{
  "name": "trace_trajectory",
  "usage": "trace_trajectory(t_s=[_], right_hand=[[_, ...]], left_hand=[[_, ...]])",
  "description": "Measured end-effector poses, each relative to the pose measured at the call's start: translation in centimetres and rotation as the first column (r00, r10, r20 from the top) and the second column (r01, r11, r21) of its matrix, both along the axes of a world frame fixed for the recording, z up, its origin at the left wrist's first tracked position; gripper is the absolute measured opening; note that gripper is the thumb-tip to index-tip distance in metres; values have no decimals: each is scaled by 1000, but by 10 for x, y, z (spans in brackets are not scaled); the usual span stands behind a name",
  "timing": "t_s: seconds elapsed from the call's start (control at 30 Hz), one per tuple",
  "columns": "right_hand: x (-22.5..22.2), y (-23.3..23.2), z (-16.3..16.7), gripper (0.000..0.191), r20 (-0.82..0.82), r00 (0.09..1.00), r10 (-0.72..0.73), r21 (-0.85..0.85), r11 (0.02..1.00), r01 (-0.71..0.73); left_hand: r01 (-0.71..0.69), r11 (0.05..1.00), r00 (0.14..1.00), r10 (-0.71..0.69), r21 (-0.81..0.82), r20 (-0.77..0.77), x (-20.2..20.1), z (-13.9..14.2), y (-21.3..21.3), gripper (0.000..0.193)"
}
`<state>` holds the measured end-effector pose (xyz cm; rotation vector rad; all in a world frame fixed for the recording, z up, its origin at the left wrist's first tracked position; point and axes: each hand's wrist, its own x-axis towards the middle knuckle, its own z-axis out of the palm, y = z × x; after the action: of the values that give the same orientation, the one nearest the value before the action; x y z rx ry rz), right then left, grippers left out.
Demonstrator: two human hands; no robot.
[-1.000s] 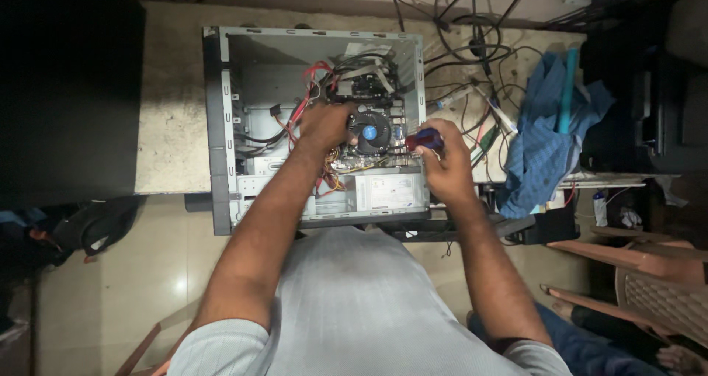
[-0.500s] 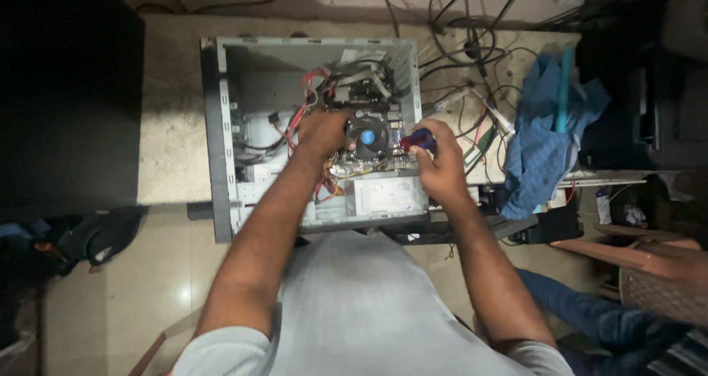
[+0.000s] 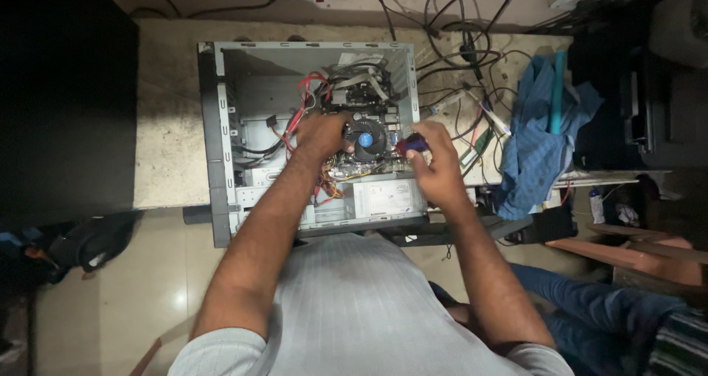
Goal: The person works inside an open desktop computer case on a workbench, removing and repositioning the CPU cooler and heatsink, adjusting cables and board components, and using a screwdriver to loosen and tighten screws. Other people's hands occasionally reach in to pass or hold parts while the person continues working on the motherboard area.
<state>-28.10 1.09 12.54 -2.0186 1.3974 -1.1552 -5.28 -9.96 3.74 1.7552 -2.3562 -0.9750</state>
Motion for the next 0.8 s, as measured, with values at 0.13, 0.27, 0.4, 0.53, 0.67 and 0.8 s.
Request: trace_trajectory(t_s=[0.13,0.27,0.4,0.53,0.67,0.8], right_hand=[[-5,-5,1,44,209,977,30,190,979,-71],[0,-5,8,48,-115,978,-172,248,948,196],[7,-13,15,43,1,1000,31,63,998,-31],[16,-14,17,41,94,995,37,107,993,-47],[20,-10,12,41,-39,984,-174,222,959,178],[8,-14,10,40,160,974,161,124,975,-182]], left_hand=[[-2,1000,1000,2,7,8,2,5,0,69],[1,1000,1000,-1,-20,-14,4,2,-1,69],[-1,1000,1000,0,17,16,3,-5,-1,70],[1,998,1000,-1,-55,2,3,-6,0,72],[15,998,1000,-14,-64,24,3,-4,-1,67],[22,999,997,-20,-26,78,1,-2,-2,65]])
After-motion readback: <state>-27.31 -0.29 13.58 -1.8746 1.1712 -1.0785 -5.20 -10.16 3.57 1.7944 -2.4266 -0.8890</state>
